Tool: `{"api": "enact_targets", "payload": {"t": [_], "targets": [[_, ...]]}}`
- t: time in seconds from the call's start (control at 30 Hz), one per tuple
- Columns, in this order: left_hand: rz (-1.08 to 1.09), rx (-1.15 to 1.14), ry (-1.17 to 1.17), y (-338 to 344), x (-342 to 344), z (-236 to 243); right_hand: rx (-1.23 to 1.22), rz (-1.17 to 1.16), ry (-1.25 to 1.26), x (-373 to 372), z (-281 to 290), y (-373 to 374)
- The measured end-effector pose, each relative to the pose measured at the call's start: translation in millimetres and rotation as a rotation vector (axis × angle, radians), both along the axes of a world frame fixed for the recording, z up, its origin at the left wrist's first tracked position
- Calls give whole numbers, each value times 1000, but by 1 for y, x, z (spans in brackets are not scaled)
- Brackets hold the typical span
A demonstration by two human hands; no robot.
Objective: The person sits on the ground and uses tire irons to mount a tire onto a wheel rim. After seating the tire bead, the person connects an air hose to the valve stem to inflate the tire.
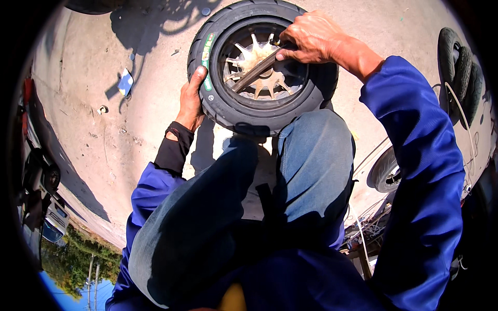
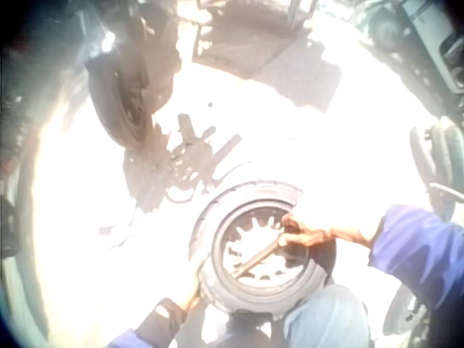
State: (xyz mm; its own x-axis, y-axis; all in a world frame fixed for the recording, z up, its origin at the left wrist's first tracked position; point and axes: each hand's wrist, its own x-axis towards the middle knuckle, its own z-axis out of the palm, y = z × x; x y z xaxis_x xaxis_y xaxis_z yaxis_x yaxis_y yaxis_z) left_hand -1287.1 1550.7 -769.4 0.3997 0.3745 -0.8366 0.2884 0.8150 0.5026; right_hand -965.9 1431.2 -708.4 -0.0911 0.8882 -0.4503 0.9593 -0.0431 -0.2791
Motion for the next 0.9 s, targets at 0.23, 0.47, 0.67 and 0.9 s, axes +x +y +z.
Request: {"api": "enact_targets", "payload": {"t": [0.23, 0.47, 0.67, 0.9], "targets": [[-344, 784, 302, 17, 14, 14, -456, 79, 41, -27, 73, 24], [-902, 1228, 218, 52, 74, 12, -1181, -1123, 1054, -24, 102, 31], [-865, 1168, 174, 53, 71, 5, -944, -1605, 1070, -134, 147, 17], [-737, 1133, 14, 49, 58, -28, -391, -1499, 884, -266, 142, -43]]}}
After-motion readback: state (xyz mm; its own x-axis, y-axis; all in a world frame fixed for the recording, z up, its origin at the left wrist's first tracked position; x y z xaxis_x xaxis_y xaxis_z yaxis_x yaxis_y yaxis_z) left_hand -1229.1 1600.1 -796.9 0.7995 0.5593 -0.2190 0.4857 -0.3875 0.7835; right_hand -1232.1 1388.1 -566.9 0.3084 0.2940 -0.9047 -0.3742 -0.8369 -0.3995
